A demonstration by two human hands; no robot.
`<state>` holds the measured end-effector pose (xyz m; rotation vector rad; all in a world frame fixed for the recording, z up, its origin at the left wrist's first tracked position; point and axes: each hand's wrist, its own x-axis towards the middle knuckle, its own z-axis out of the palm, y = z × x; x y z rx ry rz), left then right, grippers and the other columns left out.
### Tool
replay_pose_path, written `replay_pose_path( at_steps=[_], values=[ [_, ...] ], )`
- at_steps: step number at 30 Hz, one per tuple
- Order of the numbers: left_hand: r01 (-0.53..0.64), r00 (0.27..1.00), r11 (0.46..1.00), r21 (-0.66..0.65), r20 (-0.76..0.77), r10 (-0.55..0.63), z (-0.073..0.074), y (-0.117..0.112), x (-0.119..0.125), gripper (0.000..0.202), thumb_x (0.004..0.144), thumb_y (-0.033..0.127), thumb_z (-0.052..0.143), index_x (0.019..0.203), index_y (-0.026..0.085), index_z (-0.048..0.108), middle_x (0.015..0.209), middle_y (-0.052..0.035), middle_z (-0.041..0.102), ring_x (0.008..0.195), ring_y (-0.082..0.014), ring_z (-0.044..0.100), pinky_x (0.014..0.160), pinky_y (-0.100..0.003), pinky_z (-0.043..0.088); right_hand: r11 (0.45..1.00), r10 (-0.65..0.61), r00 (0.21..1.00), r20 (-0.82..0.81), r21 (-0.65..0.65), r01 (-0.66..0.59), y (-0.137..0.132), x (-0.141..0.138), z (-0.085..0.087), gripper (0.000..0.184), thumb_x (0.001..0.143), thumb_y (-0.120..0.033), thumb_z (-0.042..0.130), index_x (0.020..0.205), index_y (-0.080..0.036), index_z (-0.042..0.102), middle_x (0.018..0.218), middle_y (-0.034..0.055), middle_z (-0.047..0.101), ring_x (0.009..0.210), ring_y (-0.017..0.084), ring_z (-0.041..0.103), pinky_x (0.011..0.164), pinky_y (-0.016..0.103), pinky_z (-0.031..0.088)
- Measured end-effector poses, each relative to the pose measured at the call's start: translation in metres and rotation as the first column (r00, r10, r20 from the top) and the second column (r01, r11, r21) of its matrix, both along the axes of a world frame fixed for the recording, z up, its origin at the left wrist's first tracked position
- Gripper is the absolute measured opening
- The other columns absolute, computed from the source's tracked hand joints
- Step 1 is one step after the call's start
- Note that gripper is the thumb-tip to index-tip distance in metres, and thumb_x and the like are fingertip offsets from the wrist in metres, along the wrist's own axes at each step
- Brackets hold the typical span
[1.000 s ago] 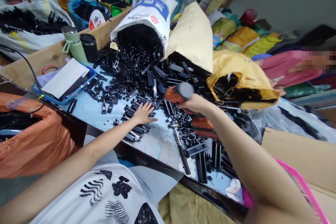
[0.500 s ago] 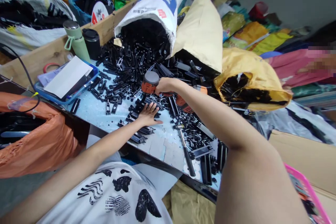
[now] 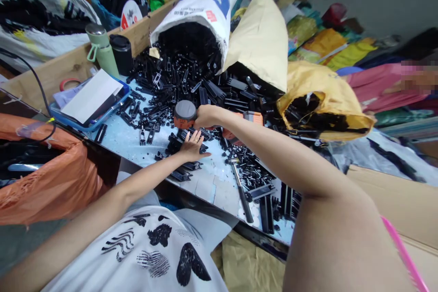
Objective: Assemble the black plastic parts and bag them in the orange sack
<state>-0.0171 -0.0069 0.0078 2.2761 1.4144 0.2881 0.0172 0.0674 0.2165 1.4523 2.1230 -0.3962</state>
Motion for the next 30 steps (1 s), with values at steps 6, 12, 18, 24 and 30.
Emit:
replay_pose_path(
  at_steps=[6,12,18,24,30],
  values=[
    [-0.014,1.000,0.999,-0.030,-0.003,0.014,-0.001,-0.059,-0.026,0.099,0.079,0.076,0.025,0.142,0.001,0.020,0.152,-0.0196,0.012,0.142,-0.0301,0.001,0.116,-0.045,0.004,0.996,0.059,0.998,0.008,-0.066,-0.059,-0.021,-0.014,0.002,0.017,0.062,-0.028,0.064,0.070,-0.014,0.069,0.058,0.0039,0.062,0.061,0.019,0.061,0.052,0.025,0.044],
    [0.043,0.999,0.996,0.077,0.017,-0.044,-0.007,-0.066,-0.034,0.097,0.079,0.076,0.028,0.142,0.003,0.022,0.151,-0.0192,0.017,0.141,-0.0300,0.007,0.115,-0.045,0.004,0.995,0.072,0.996,0.046,-0.067,-0.069,-0.035,-0.024,-0.002,0.019,0.063,-0.029,0.065,0.071,-0.012,0.069,0.055,0.0055,0.061,0.059,0.020,0.061,0.052,0.027,0.045],
    [-0.014,0.996,0.989,0.150,0.095,0.000,-0.005,-0.071,-0.036,0.093,0.079,0.076,0.028,0.137,0.003,0.032,0.141,-0.0215,0.037,0.132,-0.0316,0.032,0.108,-0.041,0.023,0.987,0.148,0.989,0.009,-0.056,-0.147,-0.069,-0.014,0.004,0.022,0.064,-0.030,0.067,0.082,-0.018,0.070,0.072,0.0064,0.066,0.076,0.024,0.063,0.062,0.028,0.046],
    [-0.020,0.993,0.995,0.102,0.116,0.008,0.002,-0.077,-0.039,0.089,0.079,0.076,0.030,0.133,0.006,0.037,0.128,-0.0211,0.051,0.118,-0.0327,0.047,0.099,-0.040,0.034,0.982,0.171,0.985,-0.026,-0.081,-0.173,-0.090,-0.023,0.002,0.028,0.063,-0.026,0.069,0.090,-0.020,0.070,0.083,0.0054,0.068,0.081,0.024,0.063,0.067,0.028,0.045],
    [-0.002,0.996,0.999,-0.042,0.086,0.005,0.006,-0.076,-0.041,0.086,0.079,0.078,0.025,0.135,0.014,0.035,0.132,-0.0157,0.049,0.124,-0.0319,0.042,0.101,-0.040,0.032,0.978,0.207,0.977,0.057,-0.019,-0.207,-0.114,-0.037,0.020,0.029,0.067,-0.034,0.063,0.090,-0.018,0.069,0.085,0.0070,0.068,0.076,0.021,0.062,0.060,0.026,0.042]
  ],
)
